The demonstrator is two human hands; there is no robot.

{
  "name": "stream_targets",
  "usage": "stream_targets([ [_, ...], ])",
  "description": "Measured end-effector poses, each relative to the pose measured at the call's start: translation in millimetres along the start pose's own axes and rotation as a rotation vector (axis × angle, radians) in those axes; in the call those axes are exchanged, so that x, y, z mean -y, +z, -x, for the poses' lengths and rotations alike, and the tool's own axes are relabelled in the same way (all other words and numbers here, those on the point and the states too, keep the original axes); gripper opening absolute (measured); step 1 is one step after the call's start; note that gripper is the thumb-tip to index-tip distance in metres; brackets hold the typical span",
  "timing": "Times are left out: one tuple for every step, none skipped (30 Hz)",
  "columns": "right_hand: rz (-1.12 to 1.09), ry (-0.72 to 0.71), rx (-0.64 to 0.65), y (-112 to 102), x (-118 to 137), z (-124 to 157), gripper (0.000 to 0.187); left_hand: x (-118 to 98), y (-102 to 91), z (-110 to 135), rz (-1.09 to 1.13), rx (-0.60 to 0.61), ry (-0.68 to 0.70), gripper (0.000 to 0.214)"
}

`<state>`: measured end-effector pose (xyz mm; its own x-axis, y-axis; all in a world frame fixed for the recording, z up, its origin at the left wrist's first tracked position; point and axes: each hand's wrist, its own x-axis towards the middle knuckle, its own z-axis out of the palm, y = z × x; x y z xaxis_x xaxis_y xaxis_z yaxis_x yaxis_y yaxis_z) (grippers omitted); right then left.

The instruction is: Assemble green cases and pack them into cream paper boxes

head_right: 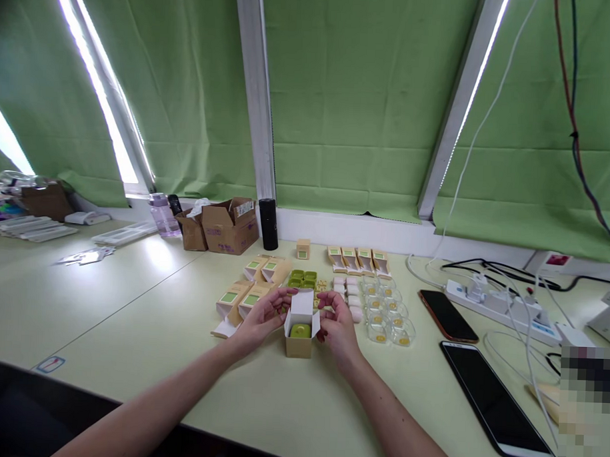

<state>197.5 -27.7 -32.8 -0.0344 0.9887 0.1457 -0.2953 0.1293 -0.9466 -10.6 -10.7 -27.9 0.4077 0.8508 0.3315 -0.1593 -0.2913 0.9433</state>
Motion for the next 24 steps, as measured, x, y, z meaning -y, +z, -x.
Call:
stream_targets([
  [-0.005, -0.003, 0.002, -0.1, -0.4, 0.0, 0.054, -0.3, 1.2, 0.5, 0.002, 0.006, -0.003, 0.049],
  [-0.010, -0.006, 0.001, 0.0, -0.5, 0.1, 0.055, -0.6, 2.3, 1.0, -0.001, 0.008, -0.007, 0.051],
  [-0.015, -0.009, -0.002, 0.2, -0.5, 0.1, 0.055, -0.9, 3.4, 1.7, -0.010, 0.007, -0.010, 0.052],
  [-0.020, -0.009, -0.006, 0.5, -0.2, 0.2, 0.054, -1.2, 4.4, 2.4, -0.022, 0.006, -0.013, 0.053],
  [-0.026, -0.006, -0.010, 0.9, 0.2, 0.4, 0.054, -1.4, 5.3, 3.0, -0.037, 0.002, -0.014, 0.054],
  [-0.032, 0.000, -0.011, 1.3, 0.7, 0.7, 0.054, -1.5, 6.0, 3.6, -0.054, 0.000, -0.015, 0.055],
  [-0.036, 0.007, -0.010, 1.7, 1.3, 1.0, 0.053, -1.4, 6.5, 4.0, -0.071, -0.002, -0.015, 0.056],
  [-0.040, 0.015, -0.008, 2.1, 1.8, 1.2, 0.053, -1.2, 6.9, 4.3, -0.088, -0.002, -0.014, 0.057],
  [-0.041, 0.020, -0.007, 2.4, 2.2, 1.4, 0.053, -0.8, 7.1, 4.3, -0.103, -0.002, -0.013, 0.057],
  [-0.041, 0.023, -0.007, 2.6, 2.4, 1.5, 0.054, -0.2, 7.1, 4.2, -0.118, -0.002, -0.009, 0.057],
  [-0.040, 0.024, -0.007, 2.6, 2.5, 1.6, 0.054, 0.6, 7.1, 4.0, -0.132, -0.003, -0.005, 0.057],
  [-0.039, 0.023, -0.009, 2.6, 2.5, 1.5, 0.054, 1.5, 7.0, 3.7, -0.144, -0.003, 0.000, 0.058],
  [-0.036, 0.021, -0.010, 2.5, 2.4, 1.4, 0.054, 2.5, 6.8, 3.5, -0.152, -0.004, 0.004, 0.058],
  [-0.032, 0.019, -0.010, 2.4, 2.2, 1.3, 0.053, 3.5, 6.7, 3.2, -0.157, -0.004, 0.007, 0.058],
  [-0.027, 0.018, -0.009, 2.3, 2.0, 1.2, 0.053, 4.4, 6.6, 3.1, -0.160, -0.005, 0.008, 0.058],
  [-0.022, 0.018, -0.008, 2.2, 1.8, 1.1, 0.053, 5.2, 6.5, 3.2, -0.164, -0.007, 0.007, 0.058],
  [-0.019, 0.020, -0.007, 2.3, 1.6, 1.1, 0.054, 5.7, 6.5, 3.3, -0.170, -0.009, 0.006, 0.057],
  [-0.017, 0.023, -0.006, 2.4, 1.4, 1.1, 0.054, 6.1, 6.6, 3.5, -0.177, -0.010, 0.005, 0.056],
  [-0.016, 0.025, -0.007, 2.5, 1.3, 1.2, 0.054, 6.3, 6.7, 3.7, -0.185, -0.011, 0.006, 0.055],
  [-0.016, 0.027, -0.007, 2.7, 1.2, 1.3, 0.055, 6.4, 6.9, 3.9, -0.192, -0.012, 0.009, 0.055],
  [-0.015, 0.027, -0.008, 2.9, 1.1, 1.4, 0.055, 6.4, 7.1, 4.0, -0.196, -0.012, 0.012, 0.055],
  [-0.011, 0.027, -0.007, 3.0, 1.0, 1.6, 0.054, 6.4, 7.4, 4.0, -0.198, -0.010, 0.014, 0.054],
  [-0.004, 0.028, -0.005, 3.1, 0.9, 1.7, 0.053, 6.4, 7.7, 3.9, -0.198, -0.010, 0.015, 0.054],
  [0.005, 0.028, -0.002, 3.1, 0.8, 1.8, 0.053, 6.5, 8.0, 3.8, -0.197, -0.012, 0.016, 0.054],
])
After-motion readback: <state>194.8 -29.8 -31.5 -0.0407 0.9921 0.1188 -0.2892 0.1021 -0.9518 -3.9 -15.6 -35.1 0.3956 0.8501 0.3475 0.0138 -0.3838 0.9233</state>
